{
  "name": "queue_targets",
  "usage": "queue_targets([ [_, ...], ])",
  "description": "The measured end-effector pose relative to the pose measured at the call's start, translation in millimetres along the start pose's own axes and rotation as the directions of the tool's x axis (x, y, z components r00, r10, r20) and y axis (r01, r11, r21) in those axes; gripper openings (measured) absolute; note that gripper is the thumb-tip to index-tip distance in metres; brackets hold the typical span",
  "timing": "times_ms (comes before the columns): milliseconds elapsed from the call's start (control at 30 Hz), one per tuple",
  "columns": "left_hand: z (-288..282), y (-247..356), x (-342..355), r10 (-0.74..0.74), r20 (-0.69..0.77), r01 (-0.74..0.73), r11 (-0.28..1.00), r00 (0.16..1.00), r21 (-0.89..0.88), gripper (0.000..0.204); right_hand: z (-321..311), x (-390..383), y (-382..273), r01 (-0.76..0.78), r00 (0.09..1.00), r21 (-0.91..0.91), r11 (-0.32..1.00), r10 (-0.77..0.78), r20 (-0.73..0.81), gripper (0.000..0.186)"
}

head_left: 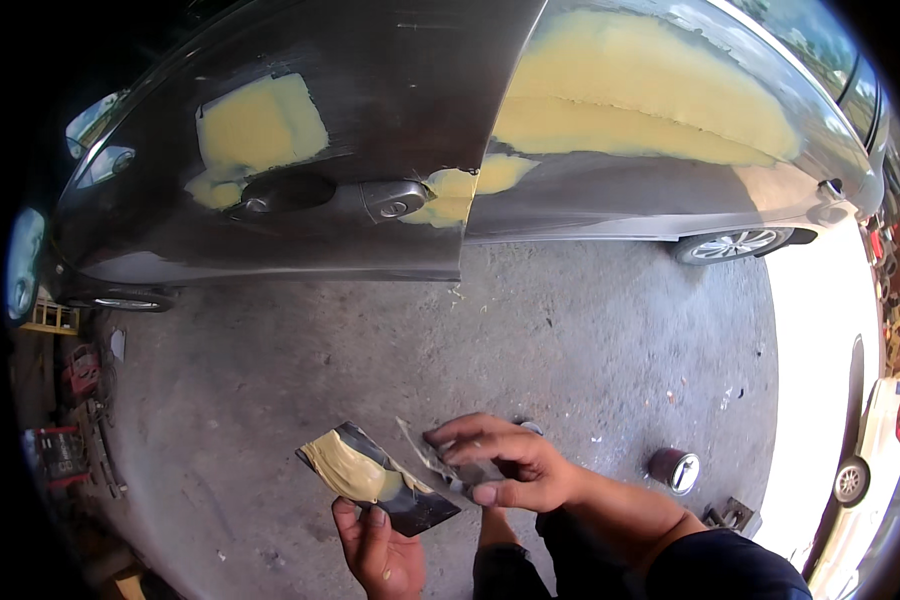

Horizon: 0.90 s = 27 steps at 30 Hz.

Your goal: The person applies yellow body filler to the side of a gray car using a metal spreader. They repeatedly scoop filler from a larger spreader and smooth it over the door and rear quarter panel areas, working in sections to build up the surface.

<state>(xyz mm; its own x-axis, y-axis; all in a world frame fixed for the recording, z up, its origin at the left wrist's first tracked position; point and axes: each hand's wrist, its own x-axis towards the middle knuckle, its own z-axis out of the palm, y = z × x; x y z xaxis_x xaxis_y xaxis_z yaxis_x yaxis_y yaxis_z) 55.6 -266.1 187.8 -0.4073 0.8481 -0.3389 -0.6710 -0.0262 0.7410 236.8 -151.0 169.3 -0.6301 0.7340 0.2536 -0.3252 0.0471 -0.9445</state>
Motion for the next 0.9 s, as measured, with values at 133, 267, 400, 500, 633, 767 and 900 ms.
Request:
queue_targets([
  [133,40.9,34.6,-4.9,0.004,0.079,0.004,0.994,0.997,-0.106,0.036,4.1,-33.2,-14.7,-0.115,0.985,-0.380,0.918,0.155,0.077,0.035],
  [267,72.5,64.1,-21.1,0.094,0.163,-0.075,0.990,0.982,-0.118,0.034,-7.7,-72.7,-51.6,-0.225,0.870,0.403,0.887,0.370,-0.328,0.036],
  [400,110.6,100.3,-48.5,0.218,0.219,-0.191,0.972,0.951,-0.139,0.033,13.3,-61.2,-130.7,-0.092,0.871,0.531,0.842,0.327,-0.366,0.038],
  [500,143.3,114.2,-59.5,0.269,0.257,-0.214,0.951,0.928,-0.223,0.034,29.0,-63.7,-176.7,-0.065,0.860,0.355,0.932,0.233,-0.455,0.037],
  [633,177.0,130.8,-77.6,0.237,0.336,-0.132,0.943,0.912,-0.305,0.034,62.1,-65.6,-238.4,0.002,0.894,-0.062,0.998,-0.030,-0.448,0.035],
  [767,194.6,138.9,-100.6,0.222,0.356,-0.187,0.974,0.908,-0.129,0.033,75.5,-50.1,-291.8,0.336,0.899,-0.648,0.683,-0.438,0.004,0.036],
  [900,222.8,131.3,-124.9,0.208,0.402,-0.182,0.978,0.892,-0.102,0.034,79.1,-39.8,-322.9,0.502,0.818,-0.691,0.520,-0.546,0.182,0.044],
])
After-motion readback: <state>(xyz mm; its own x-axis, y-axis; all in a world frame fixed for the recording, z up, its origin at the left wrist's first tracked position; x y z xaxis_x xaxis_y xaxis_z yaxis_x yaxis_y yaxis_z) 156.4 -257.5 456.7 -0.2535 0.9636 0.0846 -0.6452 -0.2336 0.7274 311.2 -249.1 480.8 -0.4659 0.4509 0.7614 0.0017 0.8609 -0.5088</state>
